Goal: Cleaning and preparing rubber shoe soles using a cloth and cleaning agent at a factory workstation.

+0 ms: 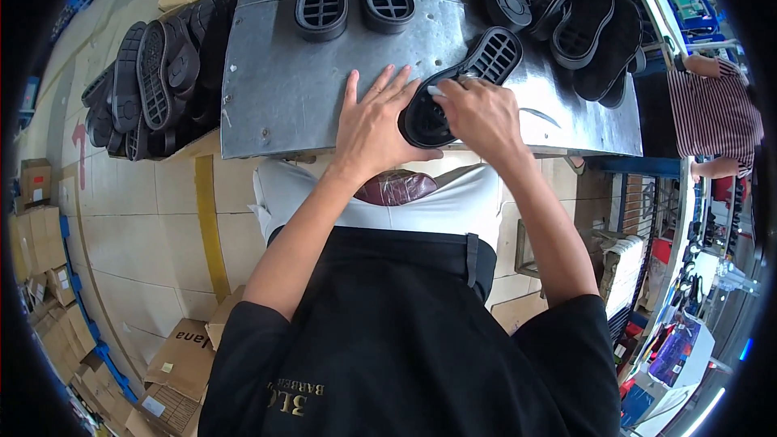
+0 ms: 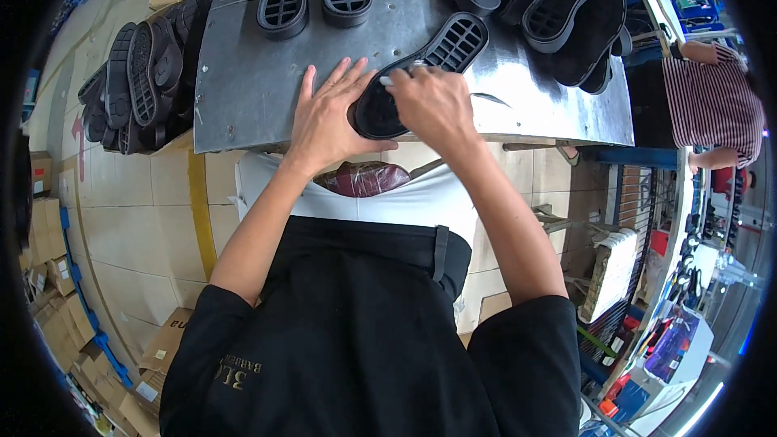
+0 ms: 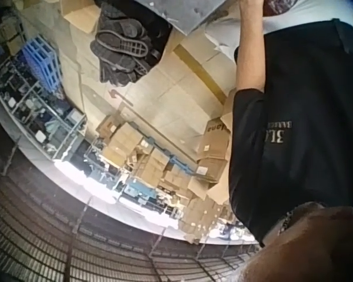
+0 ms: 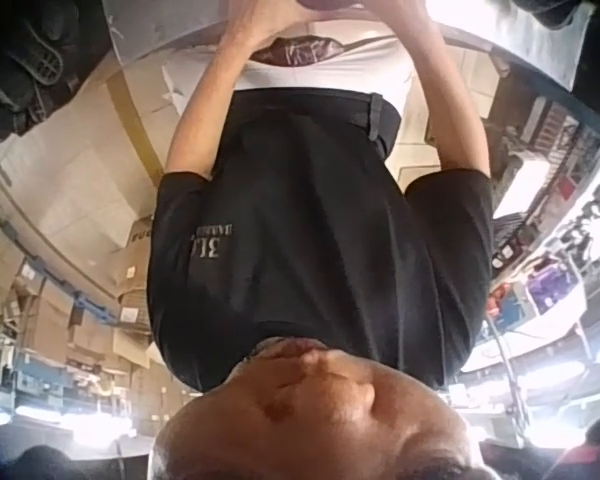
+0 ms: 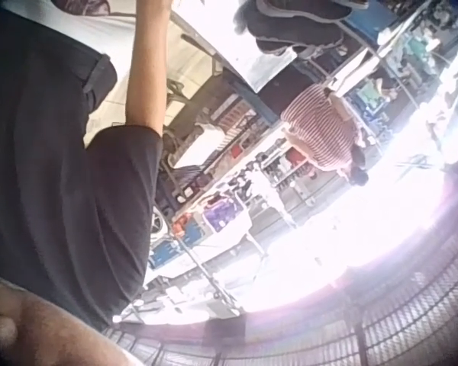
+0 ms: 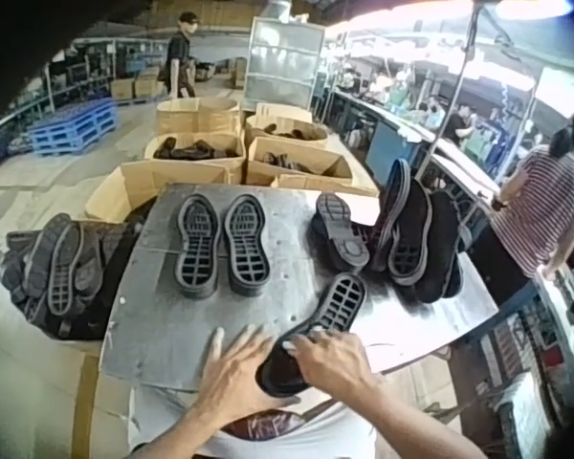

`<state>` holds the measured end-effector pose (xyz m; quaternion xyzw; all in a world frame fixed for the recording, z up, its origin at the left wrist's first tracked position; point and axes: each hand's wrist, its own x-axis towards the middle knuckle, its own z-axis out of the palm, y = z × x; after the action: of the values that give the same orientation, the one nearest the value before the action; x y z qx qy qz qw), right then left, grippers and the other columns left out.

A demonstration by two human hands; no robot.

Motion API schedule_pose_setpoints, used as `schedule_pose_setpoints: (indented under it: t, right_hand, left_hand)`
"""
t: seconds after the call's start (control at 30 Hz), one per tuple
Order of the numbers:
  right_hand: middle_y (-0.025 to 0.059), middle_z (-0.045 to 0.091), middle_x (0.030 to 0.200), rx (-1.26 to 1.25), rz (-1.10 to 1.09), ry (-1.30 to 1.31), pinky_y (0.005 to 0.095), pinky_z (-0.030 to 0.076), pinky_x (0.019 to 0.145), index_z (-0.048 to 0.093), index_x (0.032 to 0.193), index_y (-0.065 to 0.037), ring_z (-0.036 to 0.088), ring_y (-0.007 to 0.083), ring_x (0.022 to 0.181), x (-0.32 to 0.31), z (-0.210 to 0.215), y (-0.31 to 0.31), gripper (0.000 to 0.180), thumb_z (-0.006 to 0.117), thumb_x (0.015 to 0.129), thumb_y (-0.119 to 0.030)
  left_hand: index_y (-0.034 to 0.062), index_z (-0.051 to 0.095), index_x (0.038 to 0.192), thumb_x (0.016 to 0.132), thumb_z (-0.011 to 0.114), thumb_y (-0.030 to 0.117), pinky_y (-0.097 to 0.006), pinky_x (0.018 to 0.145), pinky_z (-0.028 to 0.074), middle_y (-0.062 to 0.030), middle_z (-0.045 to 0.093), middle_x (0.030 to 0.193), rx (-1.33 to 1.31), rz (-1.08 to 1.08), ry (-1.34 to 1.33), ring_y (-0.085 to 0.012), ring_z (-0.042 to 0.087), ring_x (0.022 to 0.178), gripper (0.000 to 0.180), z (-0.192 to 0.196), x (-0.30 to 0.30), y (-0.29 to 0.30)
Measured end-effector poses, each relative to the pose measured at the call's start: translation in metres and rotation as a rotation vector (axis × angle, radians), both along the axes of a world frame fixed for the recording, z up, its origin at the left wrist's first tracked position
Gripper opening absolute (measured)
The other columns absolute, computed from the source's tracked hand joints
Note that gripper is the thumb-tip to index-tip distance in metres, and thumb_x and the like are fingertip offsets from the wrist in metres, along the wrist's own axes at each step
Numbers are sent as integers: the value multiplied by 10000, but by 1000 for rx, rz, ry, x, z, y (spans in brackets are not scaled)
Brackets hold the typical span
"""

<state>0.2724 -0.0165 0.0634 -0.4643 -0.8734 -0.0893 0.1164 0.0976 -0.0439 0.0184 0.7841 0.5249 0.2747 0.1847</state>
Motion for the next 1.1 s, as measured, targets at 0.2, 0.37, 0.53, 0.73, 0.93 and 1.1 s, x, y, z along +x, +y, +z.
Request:
schedule_pose_setpoints:
  t: [0.2,0.37,0.53,0.73,0.93,1.1]
  right_hand:
    - [106,652,751,-80,140,-161,327,511,573,638,820,-25,655,229,723,-20,12,-16,122,594,747,-112]
    - [65,635,743,-215,313,-261,319,503,605,639,942,-34,630,203,729,-6,32,-23,202,614,763,-124]
    - [75,556,1196,-326,14,-187,337,512,687,603,1200,-215,634,229,866,31,69,13,610,810,646,-368]
    - [121,500,1301,-394,65,-208,349,528,751,533,1261,-128,627,253,968,42,32,27,857,859,506,-372]
    - [123,657,927,-294,-94,105,360,513,737,654,986,-6,653,273,822,15,71,46,618,780,584,-459]
    - [184,652,898,-337,-345,250,377,517,724,667,904,3,663,298,862,-93,75,98,794,691,579,-721]
  left_hand:
    - [106,507,1318,490,829,496,-521,1125,119,-59,429,1423,-13,2,45,-217,342,1353,970,0,-4,3]
    - [106,498,1326,507,828,421,-513,1127,123,-53,435,1419,-23,-10,63,-218,342,1353,937,6,-5,10]
    - [83,490,1328,504,829,406,-482,1134,149,-77,410,1434,-91,-165,40,-222,312,1368,948,7,-36,18]
    - [112,492,1328,519,849,322,-440,1140,196,-68,412,1434,-186,-310,-70,-267,318,1360,910,31,-95,21]
    - [51,560,1237,739,773,221,-387,1003,365,-98,521,1328,72,482,-789,-228,493,1204,567,33,-109,29]
    - [64,413,1338,774,737,287,-413,994,342,-148,476,1318,336,585,-486,-304,450,1207,688,12,-91,30]
